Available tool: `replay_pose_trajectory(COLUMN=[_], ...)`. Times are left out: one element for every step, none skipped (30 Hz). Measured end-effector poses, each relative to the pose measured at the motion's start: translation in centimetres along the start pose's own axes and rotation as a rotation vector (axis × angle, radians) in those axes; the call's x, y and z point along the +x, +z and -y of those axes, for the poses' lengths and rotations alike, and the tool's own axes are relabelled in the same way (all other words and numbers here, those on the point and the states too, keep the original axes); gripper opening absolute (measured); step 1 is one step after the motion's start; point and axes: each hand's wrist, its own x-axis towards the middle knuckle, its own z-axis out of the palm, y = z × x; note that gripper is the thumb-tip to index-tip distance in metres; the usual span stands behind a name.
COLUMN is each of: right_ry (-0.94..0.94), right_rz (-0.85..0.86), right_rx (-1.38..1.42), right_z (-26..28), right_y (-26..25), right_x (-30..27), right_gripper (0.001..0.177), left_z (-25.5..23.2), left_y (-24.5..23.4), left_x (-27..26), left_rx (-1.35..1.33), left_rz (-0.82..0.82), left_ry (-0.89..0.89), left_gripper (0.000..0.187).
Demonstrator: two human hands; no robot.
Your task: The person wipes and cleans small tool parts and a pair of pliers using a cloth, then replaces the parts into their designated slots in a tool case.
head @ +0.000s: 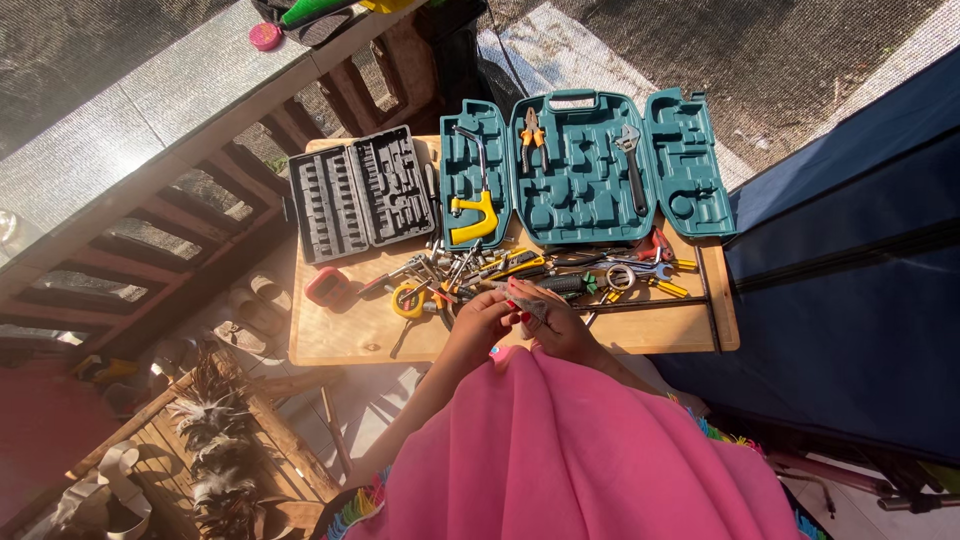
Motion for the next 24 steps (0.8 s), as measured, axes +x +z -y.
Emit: replay_pose_trajectory(right_ry=[0.024, 0.045, 0.045, 0.033, 0.021, 0.020, 0.148, 0.274, 0.271, 0.145, 0.019, 0.022, 0.019, 0.014, 0.017, 0.024, 0.032, 0.027, 0.036, 0.048, 0.046, 0.017, -0.012, -0.009], right_rz=[-0.006, -0.013, -0.014, -0.013, -0.013, -0.012, 0.005, 0.022, 0.023, 0.005, -0.011, -0.013, -0.005, 0.002, 0.000, 0.003, 0.006, 0.005, -0.006, -0.017, -0.018, -0.015, -0.013, -0.003], right_rx=[0.033, 0.064, 0.063, 0.059, 0.054, 0.054, 0.150, 0.245, 0.244, 0.142, 0.041, 0.042, -0.006, -0.056, -0.056, -0.030, -0.003, -0.003, 0.041, 0.086, 0.089, 0.024, -0.041, -0.032], right_z=[-0.2, -0.4, -0.6, -0.6, -0.6, -0.5, -0.3, -0.1, 0.0, 0.2, 0.4, 0.7, 1.1, 1.4, 1.9, 2.2, 2.5, 2.9, 3.2, 3.6, 4.1, 4.8, 5.4, 6.1], right_y=[0.3, 0.5, 0.6, 0.8, 0.9, 1.1, 1.3, 1.5, 1.6, 1.8, 2.0, 2.3, 2.6, 3.0, 3.4, 4.0, 4.5, 5.3, 6.1, 7.0, 8.1, 9.2, 10.2, 11.3], right_x=[-0.2, -0.3, -0.4, -0.5, -0.6, -0.7, -0.9, -0.8, -0.5, -0.4, -0.3, -0.3, -0.3, -0.2, -0.3, 0.0, 0.3, 0.6, 0.9, 1.2, 1.3, 1.4, 1.7, 1.8], right_gripper=[0.048, 0.047, 0.047, 0.047, 0.046, 0.046, 0.047, 0.048, 0.048, 0.048, 0.048, 0.048, 0.050, 0.051, 0.051, 0.050, 0.050, 0.050, 0.049, 0.048, 0.048, 0.047, 0.046, 0.046], left_z=[0.1, 0.1, 0.2, 0.4, 0.7, 1.0, 1.4, 1.8, 2.0, 2.1, 2.0, 1.8, 1.3, 0.7, 0.3, 0.0, -0.2, -0.4, -0.5, -0.3, -0.2, -0.5, -0.9, -0.9], left_y=[0.0, 0.0, -0.1, -0.3, -0.6, -1.0, -1.3, -1.6, -1.9, -2.2, -2.4, -2.6, -3.0, -3.6, -4.0, -4.4, -4.9, -5.5, -6.1, -6.7, -7.5, -8.5, -9.5, -10.7], left_x=[-0.2, -0.2, -0.3, -0.3, -0.3, -0.3, -0.3, -0.2, -0.2, -0.4, -0.5, -0.7, -1.1, -1.7, -2.3, -2.7, -3.2, -3.8, -4.3, -4.8, -5.5, -6.0, -6.5, -7.7], left_rx=[-0.001, 0.007, 0.015, 0.015, -0.011, -0.037, -0.038, -0.012, 0.014, 0.013, -0.004, -0.020, -0.019, -0.036, -0.052, -0.051, -0.036, -0.020, -0.017, -0.034, -0.052, -0.051, -0.086, -0.128], left_rz=[-0.001, -0.076, -0.151, -0.151, -0.109, -0.066, -0.067, 0.022, 0.110, 0.107, 0.064, 0.023, 0.023, -0.041, -0.105, -0.105, -0.018, 0.068, 0.067, 0.059, 0.051, 0.049, 0.039, 0.019], left_ry=[-0.003, 0.002, 0.006, 0.005, -0.004, -0.011, -0.010, -0.004, 0.002, 0.000, 0.027, 0.053, 0.048, 0.059, 0.070, 0.073, 0.057, 0.040, 0.044, 0.009, -0.025, -0.021, 0.046, 0.108], left_gripper=[0.012, 0.011, 0.013, 0.013, 0.009, 0.007, 0.007, 0.007, 0.007, 0.007, 0.008, 0.010, 0.010, 0.009, 0.010, 0.010, 0.010, 0.011, 0.011, 0.007, 0.004, 0.004, 0.006, 0.008])
